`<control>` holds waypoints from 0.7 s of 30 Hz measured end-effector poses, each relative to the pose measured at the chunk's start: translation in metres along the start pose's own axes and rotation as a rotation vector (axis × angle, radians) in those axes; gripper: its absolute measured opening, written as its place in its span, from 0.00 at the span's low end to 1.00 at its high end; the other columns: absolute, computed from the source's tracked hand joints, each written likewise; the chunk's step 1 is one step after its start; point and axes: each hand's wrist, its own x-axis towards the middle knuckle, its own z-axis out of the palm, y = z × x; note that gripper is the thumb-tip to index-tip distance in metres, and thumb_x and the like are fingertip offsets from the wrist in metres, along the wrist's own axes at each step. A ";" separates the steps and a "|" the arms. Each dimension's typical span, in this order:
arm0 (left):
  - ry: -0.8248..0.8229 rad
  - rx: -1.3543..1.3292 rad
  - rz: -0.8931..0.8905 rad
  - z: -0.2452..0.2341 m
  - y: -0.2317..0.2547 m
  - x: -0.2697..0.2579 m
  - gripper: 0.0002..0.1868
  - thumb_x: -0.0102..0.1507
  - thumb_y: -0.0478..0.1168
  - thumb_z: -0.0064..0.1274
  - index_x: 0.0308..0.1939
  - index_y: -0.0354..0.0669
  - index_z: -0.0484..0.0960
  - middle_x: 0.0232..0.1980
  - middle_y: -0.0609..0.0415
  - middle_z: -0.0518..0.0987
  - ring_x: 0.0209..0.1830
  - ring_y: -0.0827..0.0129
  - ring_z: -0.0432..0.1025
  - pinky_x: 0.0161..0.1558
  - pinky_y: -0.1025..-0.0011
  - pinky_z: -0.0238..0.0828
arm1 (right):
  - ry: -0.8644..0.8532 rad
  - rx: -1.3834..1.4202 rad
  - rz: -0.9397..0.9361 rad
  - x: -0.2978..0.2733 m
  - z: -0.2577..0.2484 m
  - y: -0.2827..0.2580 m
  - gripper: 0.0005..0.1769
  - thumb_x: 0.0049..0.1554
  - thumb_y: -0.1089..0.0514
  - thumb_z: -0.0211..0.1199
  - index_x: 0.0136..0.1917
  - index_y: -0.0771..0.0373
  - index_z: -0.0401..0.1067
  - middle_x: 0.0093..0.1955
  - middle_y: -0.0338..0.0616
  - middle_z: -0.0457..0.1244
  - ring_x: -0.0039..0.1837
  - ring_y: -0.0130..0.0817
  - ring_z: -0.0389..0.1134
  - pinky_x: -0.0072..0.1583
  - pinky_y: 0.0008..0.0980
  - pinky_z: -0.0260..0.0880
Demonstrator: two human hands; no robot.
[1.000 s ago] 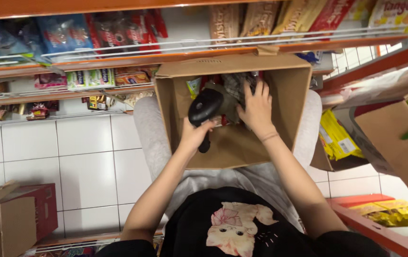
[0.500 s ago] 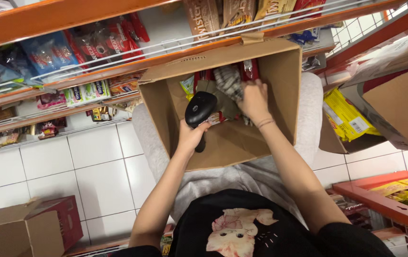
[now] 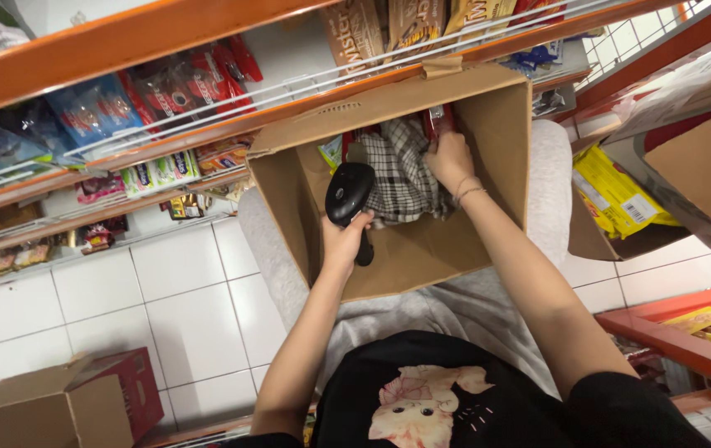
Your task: The person sits on the floor in a store aisle and restocks shelves with various snack items. They take packages from a cardboard box, wipe them with a cloth, scan the barcodes with a handheld scanner, and place them on the shelf.
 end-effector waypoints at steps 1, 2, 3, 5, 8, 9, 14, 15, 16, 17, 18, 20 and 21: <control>0.011 0.024 -0.002 0.000 0.001 -0.001 0.04 0.55 0.28 0.61 0.30 0.35 0.80 0.29 0.55 0.81 0.28 0.73 0.75 0.33 0.72 0.71 | -0.097 -0.142 0.075 0.001 0.003 0.004 0.16 0.56 0.65 0.60 0.58 0.65 0.73 0.51 0.61 0.66 0.53 0.61 0.68 0.55 0.55 0.69; 0.022 0.048 -0.003 0.000 0.003 -0.001 0.04 0.55 0.28 0.61 0.30 0.35 0.81 0.29 0.56 0.81 0.27 0.73 0.75 0.33 0.73 0.72 | -0.035 -0.186 0.000 -0.002 0.008 0.008 0.17 0.53 0.65 0.61 0.57 0.64 0.73 0.54 0.61 0.64 0.57 0.60 0.66 0.57 0.53 0.69; 0.023 0.054 0.001 0.000 0.006 -0.001 0.04 0.55 0.28 0.61 0.31 0.35 0.81 0.29 0.56 0.81 0.27 0.73 0.75 0.33 0.73 0.71 | 0.026 -0.231 -0.075 -0.007 0.014 0.015 0.17 0.50 0.65 0.62 0.55 0.63 0.74 0.58 0.61 0.62 0.60 0.59 0.64 0.59 0.52 0.69; 0.027 0.060 0.006 0.002 0.009 -0.002 0.04 0.54 0.28 0.61 0.31 0.36 0.81 0.29 0.56 0.81 0.27 0.74 0.74 0.33 0.73 0.71 | 0.116 -0.305 -0.132 -0.008 0.029 0.032 0.19 0.52 0.66 0.62 0.59 0.63 0.71 0.64 0.61 0.59 0.66 0.58 0.61 0.64 0.50 0.68; 0.045 0.038 -0.037 0.003 0.013 -0.006 0.04 0.55 0.29 0.60 0.33 0.38 0.82 0.30 0.57 0.82 0.27 0.75 0.74 0.32 0.74 0.70 | 0.205 -0.341 -0.104 -0.010 0.053 0.049 0.23 0.62 0.68 0.60 0.70 0.65 0.65 0.70 0.61 0.56 0.71 0.58 0.58 0.67 0.48 0.67; 0.048 0.055 -0.035 0.002 0.014 -0.006 0.04 0.55 0.29 0.60 0.33 0.37 0.83 0.30 0.57 0.82 0.27 0.75 0.74 0.32 0.74 0.70 | 0.238 -0.328 -0.112 -0.010 0.057 0.051 0.23 0.61 0.69 0.61 0.70 0.65 0.65 0.71 0.62 0.55 0.71 0.59 0.58 0.65 0.47 0.67; 0.059 0.077 -0.029 -0.003 0.010 -0.006 0.04 0.56 0.29 0.61 0.33 0.34 0.81 0.30 0.57 0.81 0.28 0.75 0.74 0.33 0.74 0.70 | 0.202 -0.150 -0.053 -0.015 0.044 0.043 0.45 0.51 0.66 0.69 0.79 0.67 0.55 0.65 0.57 0.57 0.68 0.60 0.59 0.66 0.50 0.65; 0.059 0.070 -0.037 -0.002 0.010 -0.006 0.04 0.56 0.29 0.61 0.34 0.34 0.81 0.30 0.57 0.81 0.28 0.75 0.74 0.33 0.74 0.70 | 0.212 -0.141 -0.045 -0.018 0.039 0.037 0.48 0.48 0.65 0.71 0.78 0.69 0.54 0.65 0.59 0.56 0.68 0.60 0.59 0.65 0.50 0.65; 0.063 0.064 -0.045 -0.002 0.010 -0.007 0.05 0.56 0.29 0.60 0.35 0.35 0.81 0.31 0.57 0.81 0.27 0.75 0.73 0.33 0.74 0.70 | 0.219 -0.131 -0.041 -0.021 0.036 0.030 0.50 0.45 0.64 0.73 0.76 0.70 0.53 0.65 0.60 0.56 0.67 0.61 0.59 0.65 0.50 0.65; 0.067 0.057 -0.053 -0.002 0.010 -0.008 0.06 0.56 0.29 0.60 0.36 0.36 0.82 0.31 0.57 0.81 0.27 0.75 0.73 0.32 0.74 0.70 | 0.214 -0.158 -0.054 -0.024 0.032 0.024 0.49 0.44 0.62 0.75 0.74 0.67 0.55 0.64 0.59 0.56 0.67 0.60 0.59 0.65 0.50 0.65; 0.062 0.048 -0.046 -0.002 0.010 -0.008 0.06 0.56 0.29 0.60 0.36 0.36 0.81 0.31 0.57 0.81 0.27 0.75 0.73 0.32 0.74 0.70 | 0.211 -0.185 -0.068 -0.027 0.028 0.019 0.48 0.43 0.61 0.77 0.72 0.64 0.57 0.63 0.57 0.56 0.66 0.60 0.60 0.66 0.50 0.65; 0.054 0.029 -0.034 -0.002 0.010 -0.009 0.05 0.56 0.28 0.59 0.36 0.36 0.81 0.31 0.57 0.80 0.28 0.76 0.73 0.33 0.73 0.71 | 0.183 -0.160 -0.068 -0.031 0.018 0.006 0.45 0.42 0.61 0.78 0.69 0.62 0.60 0.63 0.58 0.56 0.65 0.60 0.62 0.64 0.50 0.67; 0.053 0.039 -0.025 -0.003 0.009 -0.009 0.05 0.56 0.29 0.60 0.36 0.36 0.82 0.31 0.57 0.80 0.28 0.76 0.73 0.33 0.73 0.71 | 0.157 -0.108 -0.054 -0.032 0.012 0.000 0.44 0.42 0.63 0.77 0.69 0.63 0.61 0.63 0.60 0.57 0.63 0.62 0.63 0.62 0.50 0.68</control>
